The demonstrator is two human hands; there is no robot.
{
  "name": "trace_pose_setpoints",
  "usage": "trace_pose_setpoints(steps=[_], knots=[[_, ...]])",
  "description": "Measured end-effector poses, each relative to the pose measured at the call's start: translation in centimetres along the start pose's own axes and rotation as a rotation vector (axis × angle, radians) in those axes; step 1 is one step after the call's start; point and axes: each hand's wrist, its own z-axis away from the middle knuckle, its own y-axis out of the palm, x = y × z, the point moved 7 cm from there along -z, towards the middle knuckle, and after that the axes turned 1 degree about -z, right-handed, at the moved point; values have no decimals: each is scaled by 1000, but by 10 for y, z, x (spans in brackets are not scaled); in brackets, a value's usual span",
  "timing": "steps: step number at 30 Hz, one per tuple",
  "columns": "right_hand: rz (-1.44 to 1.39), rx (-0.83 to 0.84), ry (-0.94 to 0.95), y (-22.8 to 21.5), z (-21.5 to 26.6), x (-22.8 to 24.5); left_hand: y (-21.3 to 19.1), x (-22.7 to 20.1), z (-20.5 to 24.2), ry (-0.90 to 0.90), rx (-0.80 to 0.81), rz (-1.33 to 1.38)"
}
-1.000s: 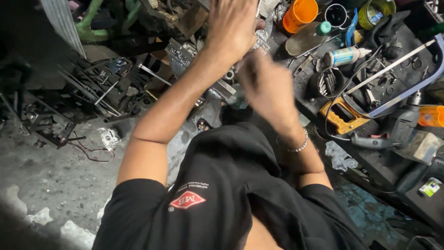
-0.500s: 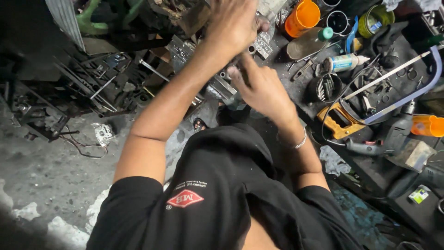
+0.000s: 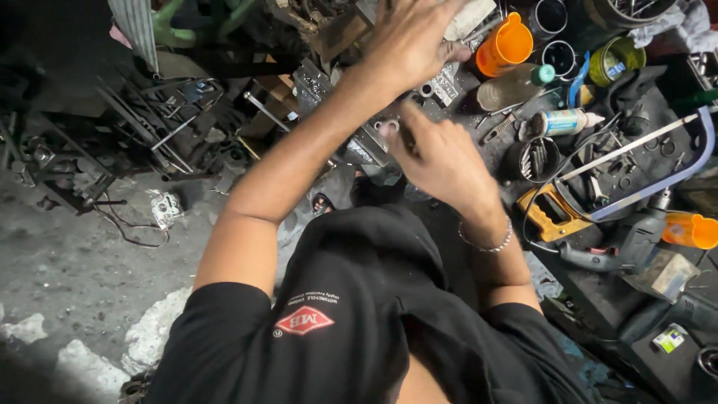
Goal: The person assembles a metal component using a T-handle wrench and a socket. They tighten bolts on a metal part clamped in a vise, then remove the part and place it on the workbench.
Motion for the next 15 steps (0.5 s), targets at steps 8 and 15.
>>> trace_pose_setpoints(steps=[8,15], knots=[[449,-627,-102,-62,-12,-13,5,-20,11,129,45,-91],[9,-212,21,-2,6,-20,-16,-9,17,65,-73,-171]])
